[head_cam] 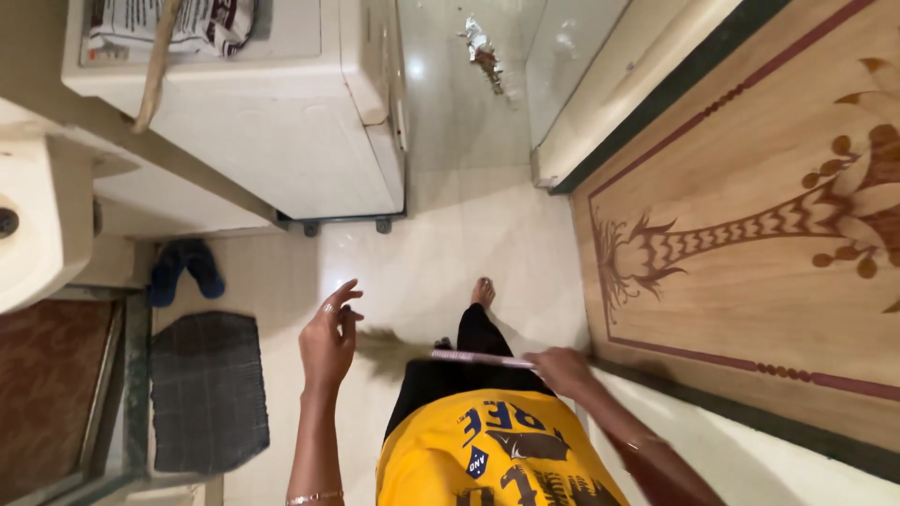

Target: The person sweeps debris across the floor using a broom, moving trash into a pile.

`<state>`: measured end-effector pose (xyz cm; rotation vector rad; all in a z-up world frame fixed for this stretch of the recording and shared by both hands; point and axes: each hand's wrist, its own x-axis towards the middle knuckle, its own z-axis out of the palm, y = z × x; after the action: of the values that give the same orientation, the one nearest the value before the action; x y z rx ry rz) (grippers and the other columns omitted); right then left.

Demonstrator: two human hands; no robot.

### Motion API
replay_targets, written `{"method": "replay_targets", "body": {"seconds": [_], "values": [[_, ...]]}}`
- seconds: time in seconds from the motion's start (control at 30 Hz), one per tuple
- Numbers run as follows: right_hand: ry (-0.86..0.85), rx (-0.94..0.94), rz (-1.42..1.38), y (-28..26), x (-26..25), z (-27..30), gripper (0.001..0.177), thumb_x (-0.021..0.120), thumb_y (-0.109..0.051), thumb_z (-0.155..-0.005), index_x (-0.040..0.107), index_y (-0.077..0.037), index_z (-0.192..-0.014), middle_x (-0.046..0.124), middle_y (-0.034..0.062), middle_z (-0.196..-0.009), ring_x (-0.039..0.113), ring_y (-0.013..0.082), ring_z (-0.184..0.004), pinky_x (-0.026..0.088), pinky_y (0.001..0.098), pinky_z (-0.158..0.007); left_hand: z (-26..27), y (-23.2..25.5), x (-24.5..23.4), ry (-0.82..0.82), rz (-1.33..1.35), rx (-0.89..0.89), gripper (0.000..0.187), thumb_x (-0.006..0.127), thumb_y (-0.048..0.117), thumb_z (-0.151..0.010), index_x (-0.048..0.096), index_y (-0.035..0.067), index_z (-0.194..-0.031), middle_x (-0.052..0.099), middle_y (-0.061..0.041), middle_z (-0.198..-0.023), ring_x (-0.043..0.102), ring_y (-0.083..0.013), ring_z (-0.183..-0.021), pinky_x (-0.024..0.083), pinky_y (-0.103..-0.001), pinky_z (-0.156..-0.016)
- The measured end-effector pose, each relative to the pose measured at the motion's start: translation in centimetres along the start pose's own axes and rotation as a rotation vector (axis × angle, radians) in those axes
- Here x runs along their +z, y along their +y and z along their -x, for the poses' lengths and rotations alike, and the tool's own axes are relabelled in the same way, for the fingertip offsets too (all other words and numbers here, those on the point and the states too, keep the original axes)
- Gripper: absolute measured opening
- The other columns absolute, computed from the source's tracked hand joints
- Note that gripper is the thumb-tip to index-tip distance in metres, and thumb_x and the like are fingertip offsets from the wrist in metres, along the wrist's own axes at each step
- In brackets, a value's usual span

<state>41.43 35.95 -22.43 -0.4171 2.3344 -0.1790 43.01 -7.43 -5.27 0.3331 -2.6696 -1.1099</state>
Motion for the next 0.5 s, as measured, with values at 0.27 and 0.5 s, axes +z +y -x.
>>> {"method": "replay_targets", "body": {"seconds": [0.27, 0.5], "values": [[0.169, 0.381, -0.428, 5.7, -6.4, -9.3, 0.035, 0.071, -0.034, -0.087, 0.077, -0.031, -0.121, 0.08, 0.0071, -0.105, 0.074, 0.0248, -0.088, 0.058, 0.0378, -0.083, -5.2, 3.7, 0.0, -0.023, -0.078, 0.071, 0.045, 0.062, -0.002, -0.094, 0.063, 0.018, -0.135, 0.077, 0.0, -0.116, 0.076, -0.0122, -0.08, 0.059, -0.031, -0.065], [0.645, 0.336, -0.663, 9.5, -7.1, -11.7, 0.03, 0.071, -0.029, -0.093, 0.076, -0.011, -0.116, 0.078, 0.0132, -0.105, 0.076, 0.0243, -0.09, 0.057, 0.0346, -0.081, -5.0, 1.5, -1.1, 0.055, -0.124, 0.0, 0.047, 0.06, -0.007, -0.094, 0.063, 0.015, -0.135, 0.077, -0.002, -0.117, 0.077, -0.0123, -0.084, 0.06, -0.029, -0.068]]}}
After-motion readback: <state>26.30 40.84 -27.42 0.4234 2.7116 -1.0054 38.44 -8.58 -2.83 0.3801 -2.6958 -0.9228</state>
